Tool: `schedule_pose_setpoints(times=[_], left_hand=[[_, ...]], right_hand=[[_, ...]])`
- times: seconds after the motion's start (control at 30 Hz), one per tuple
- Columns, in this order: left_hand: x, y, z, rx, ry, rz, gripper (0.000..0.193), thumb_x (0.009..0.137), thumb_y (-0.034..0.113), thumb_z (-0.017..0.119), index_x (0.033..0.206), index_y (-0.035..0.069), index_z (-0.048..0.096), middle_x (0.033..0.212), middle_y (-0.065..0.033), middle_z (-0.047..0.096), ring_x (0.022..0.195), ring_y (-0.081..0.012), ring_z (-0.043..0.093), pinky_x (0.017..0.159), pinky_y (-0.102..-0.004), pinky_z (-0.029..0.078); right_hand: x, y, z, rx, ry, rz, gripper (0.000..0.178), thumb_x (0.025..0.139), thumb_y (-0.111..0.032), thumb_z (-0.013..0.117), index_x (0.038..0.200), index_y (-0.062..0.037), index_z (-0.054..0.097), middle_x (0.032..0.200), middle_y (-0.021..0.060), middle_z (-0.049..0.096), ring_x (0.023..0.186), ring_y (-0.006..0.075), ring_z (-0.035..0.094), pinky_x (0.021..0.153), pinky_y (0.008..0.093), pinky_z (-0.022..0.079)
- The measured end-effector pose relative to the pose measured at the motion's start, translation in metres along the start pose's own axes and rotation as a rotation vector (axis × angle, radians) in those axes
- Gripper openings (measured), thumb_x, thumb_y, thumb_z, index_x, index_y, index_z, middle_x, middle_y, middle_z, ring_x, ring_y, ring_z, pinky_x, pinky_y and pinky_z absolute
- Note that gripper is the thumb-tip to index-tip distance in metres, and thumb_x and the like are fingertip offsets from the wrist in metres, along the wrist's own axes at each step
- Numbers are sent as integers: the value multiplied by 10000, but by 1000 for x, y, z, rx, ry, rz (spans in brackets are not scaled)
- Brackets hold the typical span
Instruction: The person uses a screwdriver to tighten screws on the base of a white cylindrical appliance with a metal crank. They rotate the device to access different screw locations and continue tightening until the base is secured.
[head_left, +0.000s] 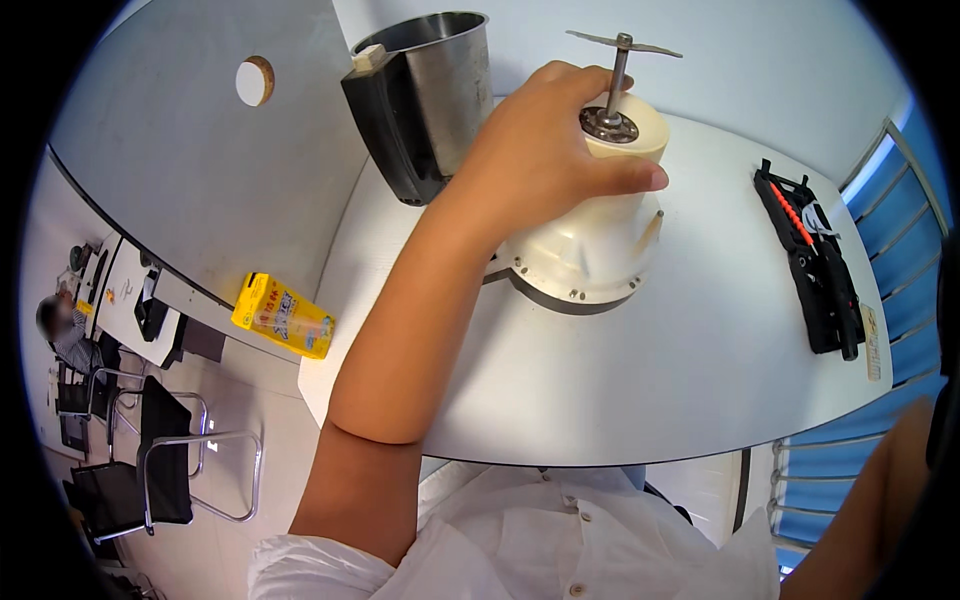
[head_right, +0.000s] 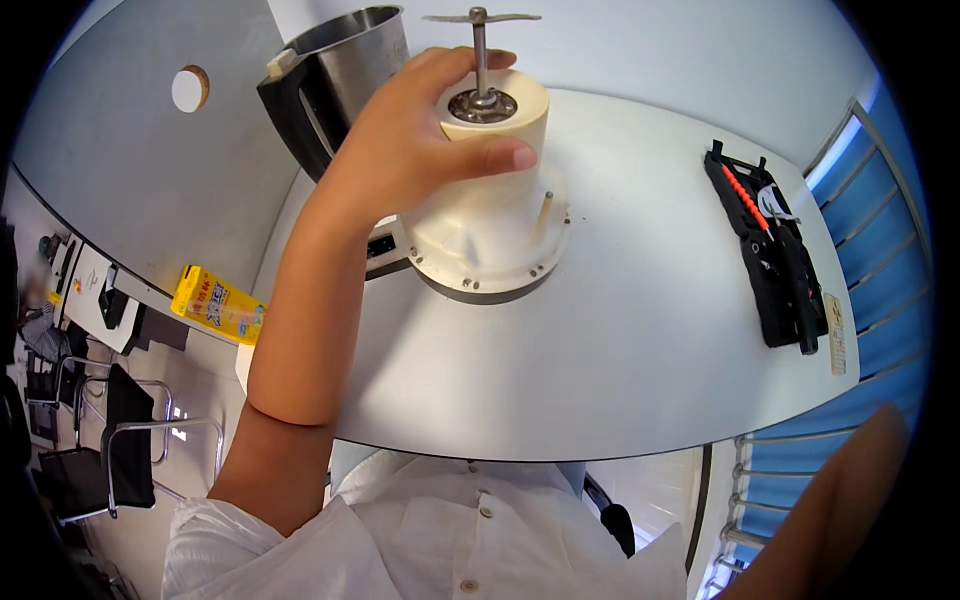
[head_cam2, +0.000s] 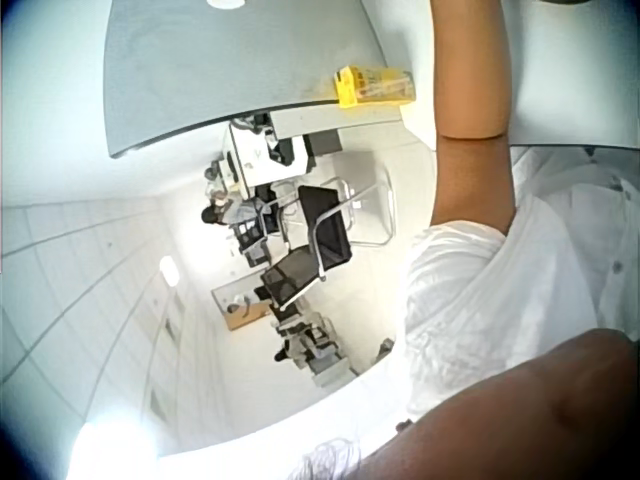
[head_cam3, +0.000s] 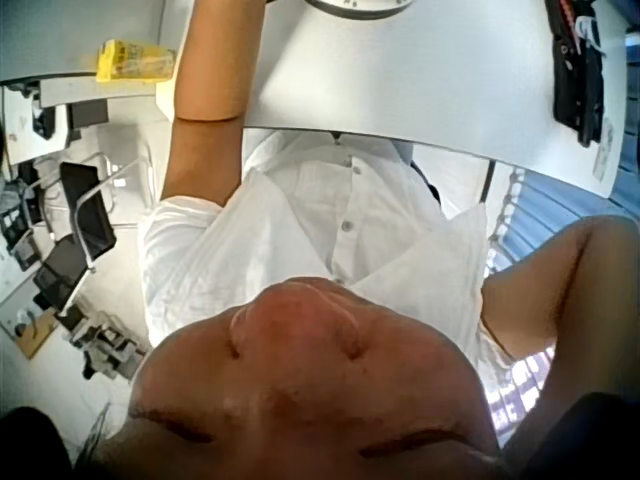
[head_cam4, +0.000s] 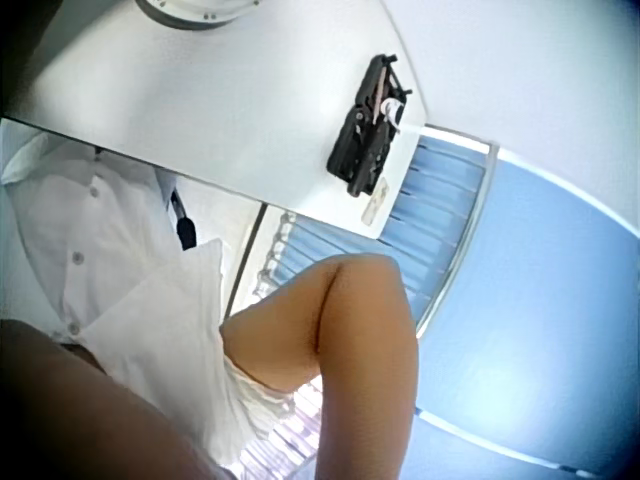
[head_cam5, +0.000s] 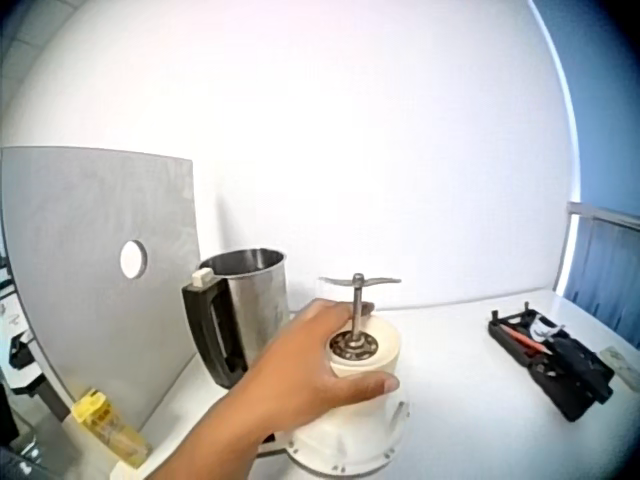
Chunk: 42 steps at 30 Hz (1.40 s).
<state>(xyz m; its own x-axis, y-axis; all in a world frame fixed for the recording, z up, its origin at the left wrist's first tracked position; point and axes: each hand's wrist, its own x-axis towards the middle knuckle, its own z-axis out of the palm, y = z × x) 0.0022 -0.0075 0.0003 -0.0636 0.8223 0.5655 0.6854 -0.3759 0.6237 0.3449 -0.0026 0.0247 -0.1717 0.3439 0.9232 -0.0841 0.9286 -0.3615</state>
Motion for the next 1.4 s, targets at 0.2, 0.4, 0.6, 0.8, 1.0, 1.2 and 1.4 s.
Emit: schedule_pose_setpoints(times=[0.2, 0.4, 0.6, 0.8, 1.0, 1.2, 1.4], left_hand=[[0, -4, 7, 40, 35, 75, 728, 589, 441, 791, 1159, 38, 585, 1108, -148, 553, 1033, -285, 563, 884, -358, 449], [-2, 0, 9, 50, 33, 116, 693, 583, 420, 800, 1142, 66, 594, 1059, -126, 554, 983, -286, 577, 826, -357, 471], [-3, 8, 7, 43, -3, 113, 652, 596, 383, 805, 1121, 65, 585, 1030, -124, 535, 933, -289, 584, 782, -357, 479], [-5, 12, -3, 20, -89, 2, 694, 625, 359, 809, 1190, 45, 555, 1122, -117, 532, 1046, -265, 538, 901, -337, 436], [-1, 9, 4, 23, -63, 43, 673, 622, 360, 804, 1174, 54, 570, 1082, -112, 546, 1013, -261, 555, 866, -340, 450], [-1, 7, 2, 40, -30, 78, 677, 599, 379, 808, 1152, 66, 577, 1068, -113, 537, 969, -270, 575, 814, -343, 469], [-8, 8, 3, 23, -46, 37, 699, 612, 368, 814, 1163, 18, 563, 1118, -129, 536, 1021, -273, 557, 880, -349, 445]], right_hand=[[-31, 68, 89, -232, -422, 315, 332, 896, -276, 508, 1142, -54, 476, 894, 106, 526, 651, 172, 476, 620, 315, 445], [-46, 97, 128, -331, -591, 389, 321, 895, -272, 508, 1130, -55, 477, 889, 102, 522, 656, 170, 472, 624, 313, 438], [-48, 103, 131, -371, -621, 442, 310, 894, -268, 509, 1118, -56, 479, 885, 98, 518, 660, 168, 468, 629, 310, 431], [-48, 103, 136, -354, -619, 456, 298, 892, -264, 510, 1105, -57, 480, 880, 94, 514, 664, 166, 465, 633, 308, 425], [-46, 105, 136, -347, -618, 466, 287, 891, -260, 510, 1093, -58, 481, 876, 90, 510, 668, 164, 461, 638, 305, 418], [-43, 101, 134, -351, -604, 479, 276, 890, -256, 511, 1081, -59, 482, 871, 85, 506, 672, 162, 457, 642, 303, 411], [-36, 105, 130, -357, -593, 474, 265, 888, -252, 511, 1069, -60, 483, 867, 81, 502, 676, 160, 454, 646, 301, 405]])
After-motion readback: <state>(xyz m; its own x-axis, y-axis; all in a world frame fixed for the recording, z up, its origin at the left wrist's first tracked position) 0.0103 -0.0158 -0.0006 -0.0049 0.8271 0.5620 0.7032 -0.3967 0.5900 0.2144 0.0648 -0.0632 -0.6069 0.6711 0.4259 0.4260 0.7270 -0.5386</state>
